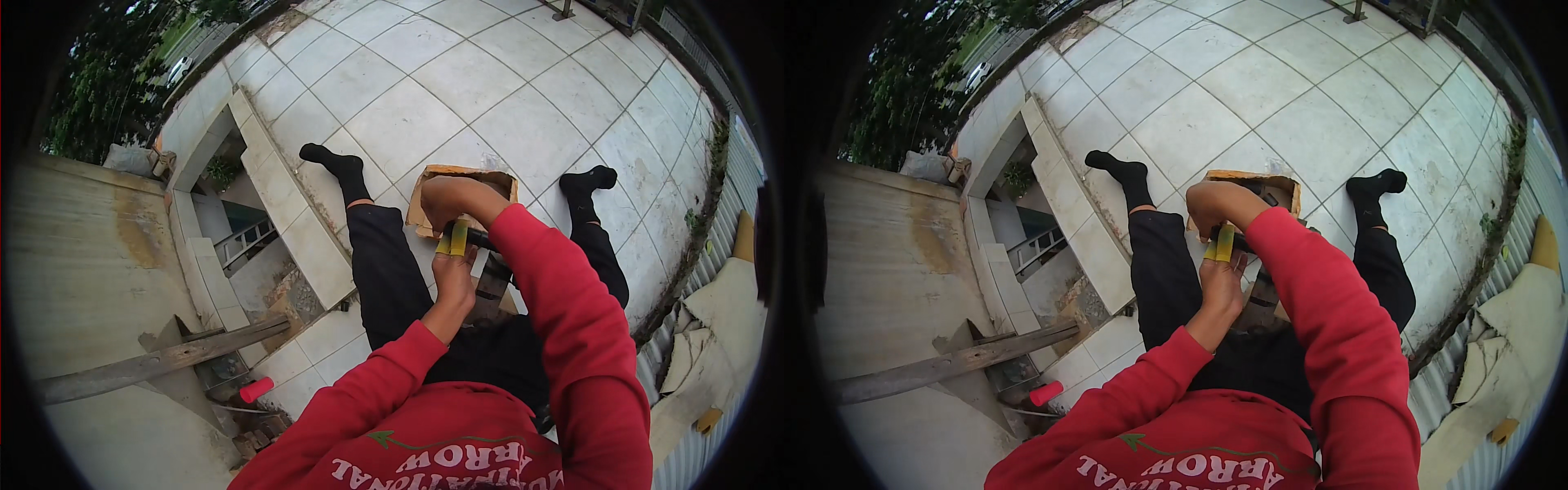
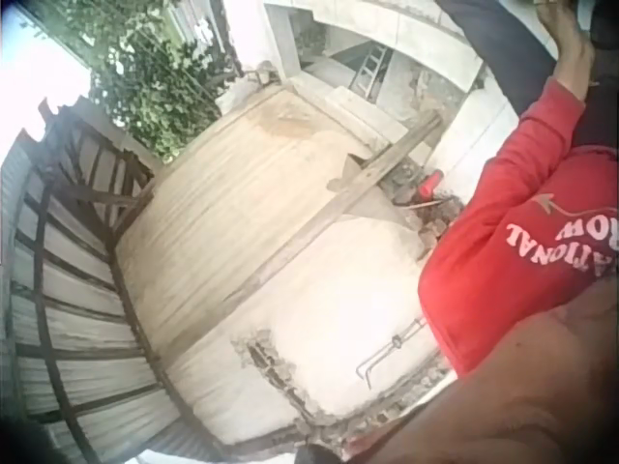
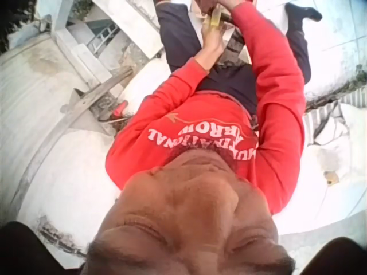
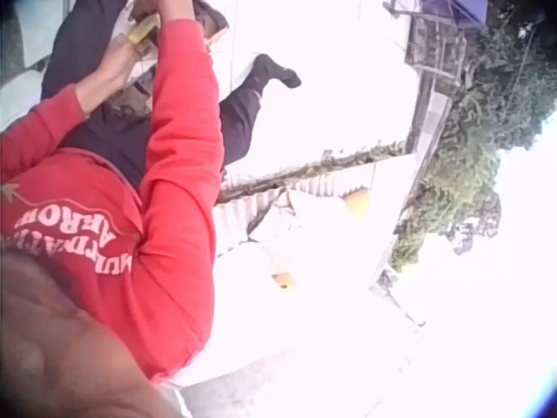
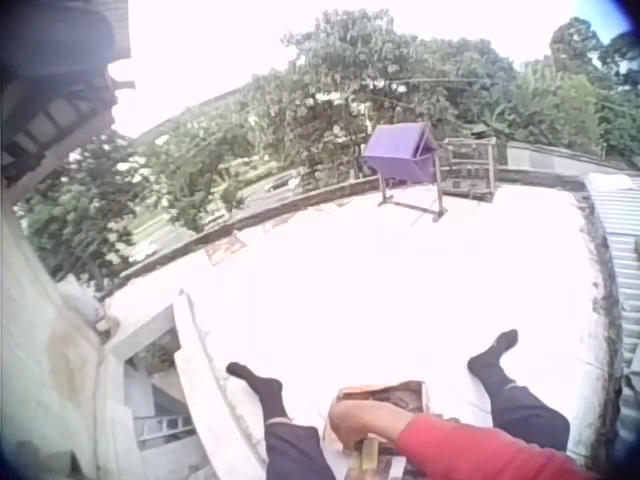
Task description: The recorder is sitting on a tiled roof or terrace, taking small plastic or rubber components from a cardboard box and a pile on the floor, and assembling them onto a green metal fixture or vice.
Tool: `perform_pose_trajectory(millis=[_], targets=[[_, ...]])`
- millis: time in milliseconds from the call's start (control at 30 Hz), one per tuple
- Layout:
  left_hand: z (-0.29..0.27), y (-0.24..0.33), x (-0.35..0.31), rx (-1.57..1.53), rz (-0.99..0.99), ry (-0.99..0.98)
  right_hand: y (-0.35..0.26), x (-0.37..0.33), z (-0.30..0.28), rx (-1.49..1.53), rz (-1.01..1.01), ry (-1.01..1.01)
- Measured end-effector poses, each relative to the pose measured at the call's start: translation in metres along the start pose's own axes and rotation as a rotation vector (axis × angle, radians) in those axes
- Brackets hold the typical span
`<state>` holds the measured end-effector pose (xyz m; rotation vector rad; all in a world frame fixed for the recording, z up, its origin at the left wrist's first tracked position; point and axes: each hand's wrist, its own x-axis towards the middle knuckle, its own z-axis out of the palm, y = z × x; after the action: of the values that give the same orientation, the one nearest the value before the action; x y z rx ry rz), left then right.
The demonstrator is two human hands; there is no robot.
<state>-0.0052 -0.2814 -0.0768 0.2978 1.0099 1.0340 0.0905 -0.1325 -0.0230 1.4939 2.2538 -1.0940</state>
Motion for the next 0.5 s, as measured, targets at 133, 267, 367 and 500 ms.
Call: perform_pose_trajectory(millis=[133, 267, 367, 500], targets=[[-0.002, 0.001, 0.001, 0.000, -0.005, -0.004, -0.005, -0.008, -0.008, 0.072, 0.047, -0.030], [0.001, 0.004, 0.000, 0.009, 0.002, -0.016, -0.004, -0.007, -0.012, 0.109, 0.090, -0.049], [-0.001, 0.000, 0.001, 0.007, 0.007, -0.016, -0.002, -0.005, -0.006, 0.069, 0.053, 0.023], [0.002, 0.000, 0.000, 0.032, -0.001, 0.010, -0.001, -0.007, -0.001, 0.095, 0.067, 0.056]])
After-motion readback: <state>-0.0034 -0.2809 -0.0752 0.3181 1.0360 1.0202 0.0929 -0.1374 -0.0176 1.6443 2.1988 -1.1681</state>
